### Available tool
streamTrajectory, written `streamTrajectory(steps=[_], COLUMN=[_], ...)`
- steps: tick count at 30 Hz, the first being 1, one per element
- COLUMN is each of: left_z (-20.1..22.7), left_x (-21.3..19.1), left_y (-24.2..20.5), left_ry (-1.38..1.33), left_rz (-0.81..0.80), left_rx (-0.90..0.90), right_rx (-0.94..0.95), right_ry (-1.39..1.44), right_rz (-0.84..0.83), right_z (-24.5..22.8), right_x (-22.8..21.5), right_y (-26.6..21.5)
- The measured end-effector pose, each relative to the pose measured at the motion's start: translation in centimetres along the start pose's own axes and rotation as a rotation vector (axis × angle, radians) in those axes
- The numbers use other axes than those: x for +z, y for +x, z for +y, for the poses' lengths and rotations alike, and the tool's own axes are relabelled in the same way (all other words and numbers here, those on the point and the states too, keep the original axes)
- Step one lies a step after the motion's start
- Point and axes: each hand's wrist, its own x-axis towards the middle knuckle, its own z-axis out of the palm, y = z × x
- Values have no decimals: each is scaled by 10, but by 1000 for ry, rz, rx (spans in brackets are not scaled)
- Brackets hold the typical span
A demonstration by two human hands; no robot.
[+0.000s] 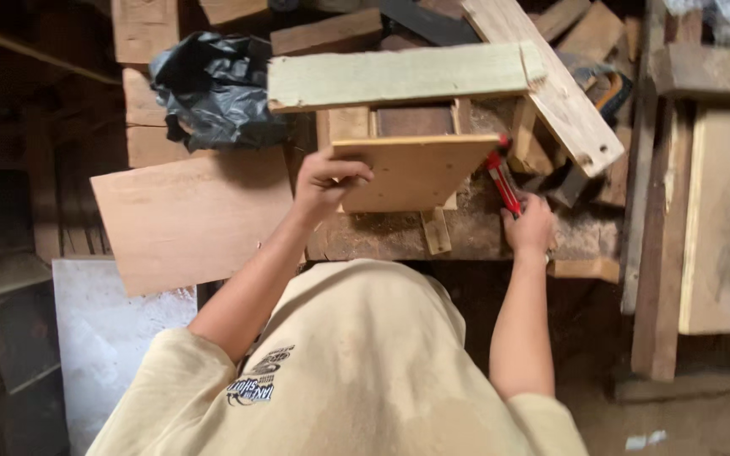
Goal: The person assembles a small wooden box by aligning and hammering nails into wooden panels. They repeatedly position pieces, insert nails, and strike them with a hammer to secure the structure.
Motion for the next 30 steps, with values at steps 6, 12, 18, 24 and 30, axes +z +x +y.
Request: streamTrajectory(steps=[6,12,18,24,30], left_z=[-9,3,15,20,19], left_x=[1,9,18,12,8], left_y=[6,13,46,76,90], left_ry=[-51,-80,-421,-534,-731], left_rz=[6,74,173,309,361], left_rx=[44,-32,-130,-253,-450], right_rx=[-265,17,-112,-89,-259], right_ry=[-105,711,1435,1134,1191], right_rz=[174,-144,-251,-208,-253], right_z=[32,8,-100,-157,-161], right_x=[13,-20,-70,-131,-159], right_y=[-2,-35,-53,-54,-32])
